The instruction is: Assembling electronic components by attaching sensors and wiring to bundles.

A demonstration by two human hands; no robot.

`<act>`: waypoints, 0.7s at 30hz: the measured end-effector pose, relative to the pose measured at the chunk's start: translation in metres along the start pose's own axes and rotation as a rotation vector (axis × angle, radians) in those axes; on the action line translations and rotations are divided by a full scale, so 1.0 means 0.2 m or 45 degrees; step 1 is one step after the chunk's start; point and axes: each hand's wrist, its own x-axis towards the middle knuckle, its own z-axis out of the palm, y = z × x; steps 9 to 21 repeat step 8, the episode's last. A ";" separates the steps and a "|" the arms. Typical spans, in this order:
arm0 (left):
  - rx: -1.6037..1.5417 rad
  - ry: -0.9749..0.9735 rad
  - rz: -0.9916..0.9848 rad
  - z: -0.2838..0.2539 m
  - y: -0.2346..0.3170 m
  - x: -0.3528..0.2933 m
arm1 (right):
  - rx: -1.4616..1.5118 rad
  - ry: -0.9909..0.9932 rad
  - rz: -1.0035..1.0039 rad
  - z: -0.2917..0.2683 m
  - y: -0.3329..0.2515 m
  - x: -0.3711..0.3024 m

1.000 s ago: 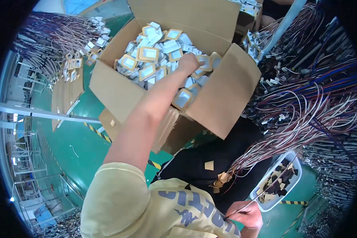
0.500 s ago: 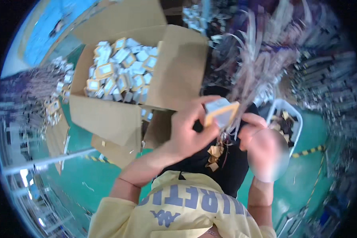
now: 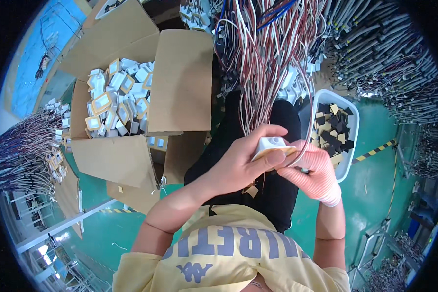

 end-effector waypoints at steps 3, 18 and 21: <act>0.234 0.206 0.159 0.05 -0.03 -0.02 | 0.168 0.121 -0.080 -0.06 0.02 0.02; 0.501 0.249 0.333 0.05 -0.04 -0.03 | 0.362 0.400 0.106 -0.04 -0.03 0.09; 0.501 0.249 0.333 0.05 -0.04 -0.03 | 0.362 0.400 0.106 -0.04 -0.03 0.09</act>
